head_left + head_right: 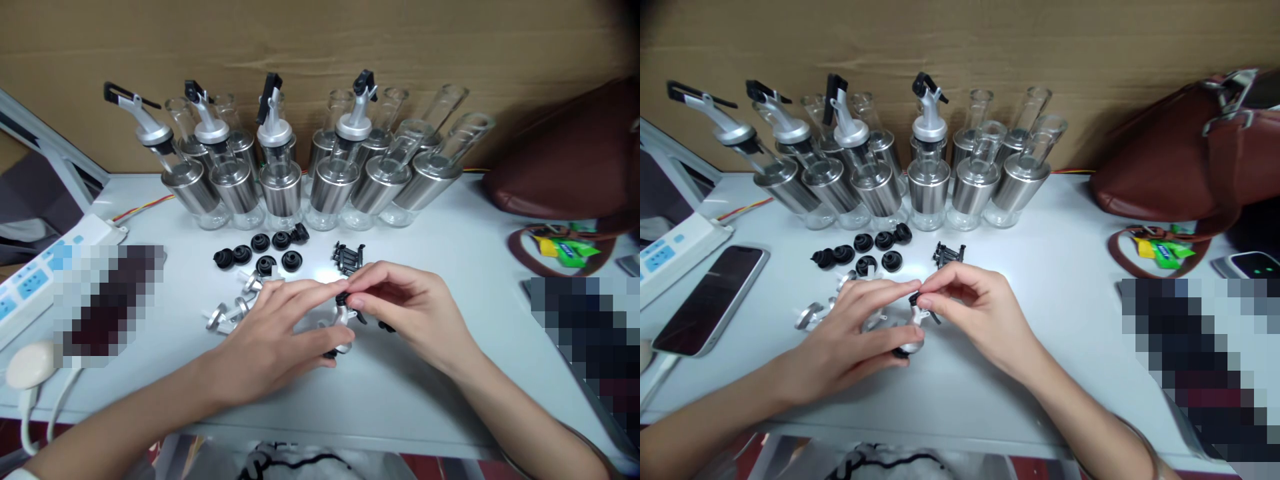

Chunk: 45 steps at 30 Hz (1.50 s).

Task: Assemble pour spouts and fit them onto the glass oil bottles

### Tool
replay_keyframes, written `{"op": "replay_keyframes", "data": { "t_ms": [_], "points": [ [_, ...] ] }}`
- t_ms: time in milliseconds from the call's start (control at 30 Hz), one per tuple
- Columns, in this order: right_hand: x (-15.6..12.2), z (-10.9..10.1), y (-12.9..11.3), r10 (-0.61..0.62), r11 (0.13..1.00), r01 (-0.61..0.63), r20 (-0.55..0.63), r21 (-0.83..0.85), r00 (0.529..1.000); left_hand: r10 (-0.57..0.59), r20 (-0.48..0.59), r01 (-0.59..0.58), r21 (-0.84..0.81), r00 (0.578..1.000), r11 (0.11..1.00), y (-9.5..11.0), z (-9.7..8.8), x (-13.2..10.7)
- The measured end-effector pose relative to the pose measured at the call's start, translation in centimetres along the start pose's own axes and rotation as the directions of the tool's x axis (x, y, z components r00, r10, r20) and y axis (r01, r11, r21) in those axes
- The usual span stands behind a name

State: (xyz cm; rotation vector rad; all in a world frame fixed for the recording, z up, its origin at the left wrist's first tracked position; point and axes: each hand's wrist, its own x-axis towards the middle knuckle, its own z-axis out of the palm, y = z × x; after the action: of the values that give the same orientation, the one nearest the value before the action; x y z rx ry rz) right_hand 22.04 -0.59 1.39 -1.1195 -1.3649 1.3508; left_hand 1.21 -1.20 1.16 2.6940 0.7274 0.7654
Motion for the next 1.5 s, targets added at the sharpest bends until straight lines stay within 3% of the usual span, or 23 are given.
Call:
{"op": "replay_keyframes", "data": {
  "t_ms": [200,300,400,500,633,733,933,1233,1500],
  "points": [
    [-0.04,-0.07,0.28,0.043,0.996,-0.045,0.031,0.074,0.999,-0.009,-0.016,0.009,-0.031,1.0,0.999,-0.05,0.27,-0.38],
    [-0.03,-0.29,0.53,0.111,0.979,-0.132,0.14,0.157,0.984,-0.023,-0.064,0.021,-0.036,0.998,0.999,-0.08,0.25,-0.55],
    [-0.05,-0.37,0.63,0.154,0.944,-0.241,0.342,0.227,0.927,-0.037,-0.108,0.033,-0.04,0.993,0.999,-0.03,0.08,-0.62],
    [-0.06,-0.33,0.53,0.119,0.901,-0.314,0.526,0.299,0.842,-0.03,-0.122,0.024,-0.05,0.992,0.998,0.11,-0.19,-0.64],
    [-0.01,-0.39,0.46,0.024,0.85,-0.348,0.63,0.396,0.776,-0.019,-0.116,0.008,-0.091,0.993,0.996,0.28,-0.49,-0.66],
    [-0.01,-0.5,0.54,0.023,0.85,-0.353,0.642,0.392,0.766,-0.019,-0.112,0.006,-0.118,0.993,0.993,0.32,-0.58,-0.65],
    [-0.15,-0.29,0.53,0.017,0.834,-0.335,0.588,0.438,0.809,-0.018,-0.084,0.008,-0.121,0.996,0.993,0.09,-0.43,-0.65],
    [-0.45,-0.2,0.4,0.001,0.824,-0.329,0.579,0.462,0.816,0.004,-0.119,-0.009,-0.044,0.993,0.999,0.06,-0.07,-0.72],
    [-0.79,-0.17,0.79,0.013,0.888,-0.263,0.551,0.378,0.835,-0.002,-0.128,-0.001,-0.022,0.992,1.0,0.02,0.06,-0.58]
  ]
}}
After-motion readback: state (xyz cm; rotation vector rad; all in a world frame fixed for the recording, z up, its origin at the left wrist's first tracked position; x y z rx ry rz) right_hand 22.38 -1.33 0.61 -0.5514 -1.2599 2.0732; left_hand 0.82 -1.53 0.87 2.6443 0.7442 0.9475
